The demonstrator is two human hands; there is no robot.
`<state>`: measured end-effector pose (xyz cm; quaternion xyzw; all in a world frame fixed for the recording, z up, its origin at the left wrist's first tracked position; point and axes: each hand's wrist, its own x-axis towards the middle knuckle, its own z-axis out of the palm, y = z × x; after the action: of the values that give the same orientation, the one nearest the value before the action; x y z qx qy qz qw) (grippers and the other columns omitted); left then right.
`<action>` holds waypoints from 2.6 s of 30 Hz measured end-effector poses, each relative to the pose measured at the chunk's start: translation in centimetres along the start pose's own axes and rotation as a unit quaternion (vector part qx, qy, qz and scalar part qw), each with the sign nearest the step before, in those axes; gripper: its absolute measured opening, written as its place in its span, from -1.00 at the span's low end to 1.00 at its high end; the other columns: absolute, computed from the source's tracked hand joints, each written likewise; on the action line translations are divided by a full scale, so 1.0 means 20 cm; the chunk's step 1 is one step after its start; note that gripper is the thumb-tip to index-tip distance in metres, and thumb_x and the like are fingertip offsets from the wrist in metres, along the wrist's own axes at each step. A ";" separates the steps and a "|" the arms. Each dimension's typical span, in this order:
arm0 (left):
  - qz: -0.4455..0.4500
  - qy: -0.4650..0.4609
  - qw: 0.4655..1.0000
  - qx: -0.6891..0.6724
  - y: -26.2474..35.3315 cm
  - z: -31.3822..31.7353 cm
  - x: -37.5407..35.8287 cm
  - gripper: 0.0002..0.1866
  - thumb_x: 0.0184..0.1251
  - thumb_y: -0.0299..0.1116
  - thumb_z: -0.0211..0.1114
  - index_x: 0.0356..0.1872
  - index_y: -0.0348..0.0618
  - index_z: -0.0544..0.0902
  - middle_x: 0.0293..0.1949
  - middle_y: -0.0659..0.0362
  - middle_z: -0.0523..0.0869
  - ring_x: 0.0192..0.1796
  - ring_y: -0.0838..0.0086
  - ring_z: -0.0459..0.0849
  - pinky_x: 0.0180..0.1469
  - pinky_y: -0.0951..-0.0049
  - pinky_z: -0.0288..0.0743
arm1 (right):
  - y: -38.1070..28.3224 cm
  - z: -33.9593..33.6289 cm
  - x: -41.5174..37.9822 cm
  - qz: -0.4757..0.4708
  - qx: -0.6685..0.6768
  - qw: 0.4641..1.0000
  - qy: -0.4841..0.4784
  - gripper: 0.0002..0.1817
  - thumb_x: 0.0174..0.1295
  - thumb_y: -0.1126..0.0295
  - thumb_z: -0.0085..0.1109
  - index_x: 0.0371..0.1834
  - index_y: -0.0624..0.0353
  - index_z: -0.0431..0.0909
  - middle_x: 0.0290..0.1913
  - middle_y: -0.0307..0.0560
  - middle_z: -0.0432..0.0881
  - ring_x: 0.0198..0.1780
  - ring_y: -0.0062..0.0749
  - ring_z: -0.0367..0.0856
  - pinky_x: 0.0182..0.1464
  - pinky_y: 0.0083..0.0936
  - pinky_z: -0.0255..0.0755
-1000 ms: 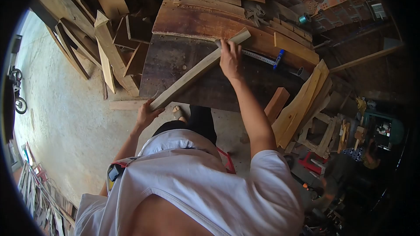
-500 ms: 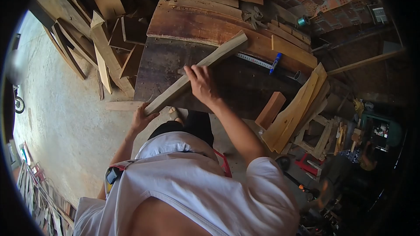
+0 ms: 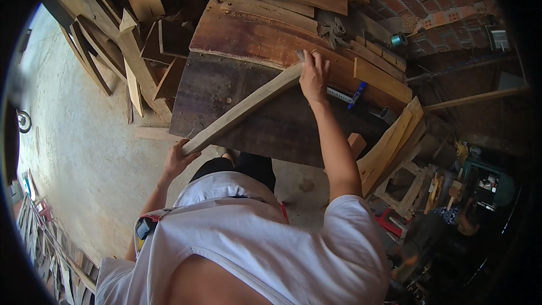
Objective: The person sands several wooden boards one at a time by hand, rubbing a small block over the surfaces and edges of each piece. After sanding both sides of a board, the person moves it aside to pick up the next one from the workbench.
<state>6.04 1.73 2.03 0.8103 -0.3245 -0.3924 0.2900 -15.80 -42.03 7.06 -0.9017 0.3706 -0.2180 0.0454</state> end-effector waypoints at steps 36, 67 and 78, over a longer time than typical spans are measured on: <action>0.153 0.176 0.972 0.034 0.14 -0.04 -0.08 -0.55 0.09 -0.60 0.47 0.06 -0.18 0.60 -0.04 -0.05 0.63 0.02 -0.15 0.66 0.04 0.03 0.61 | -0.24 -0.20 -0.18 -0.025 0.022 0.999 -0.010 -0.49 0.41 0.48 0.19 0.43 0.13 0.43 0.18 0.06 0.41 0.17 0.11 0.41 0.19 0.00 0.39; 0.180 0.009 0.975 0.132 0.09 -0.12 0.08 -0.44 0.25 -0.27 0.54 0.12 -0.26 0.41 0.05 -0.15 0.41 0.10 -0.20 0.52 0.14 -0.04 0.50 | -1.07 0.10 -0.78 -0.213 0.175 0.960 -0.043 -0.44 0.28 0.47 0.13 0.41 0.11 0.49 0.15 -0.06 0.48 0.10 -0.10 0.50 0.21 -0.16 0.42; 0.176 -0.014 0.979 0.104 0.07 -0.15 0.11 -0.43 0.21 -0.26 0.55 0.10 -0.24 0.42 0.03 -0.14 0.42 0.13 -0.17 0.50 0.17 -0.02 0.46 | -0.84 0.05 -0.61 -0.030 0.093 0.995 0.017 -0.43 0.30 0.54 0.21 0.43 0.07 0.50 0.15 0.01 0.46 0.10 0.06 0.44 0.14 -0.03 0.38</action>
<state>9.25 -0.15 3.64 0.7605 -0.5051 -0.3109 0.2643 -12.04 -21.57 5.84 -0.9004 0.3223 -0.2682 0.1161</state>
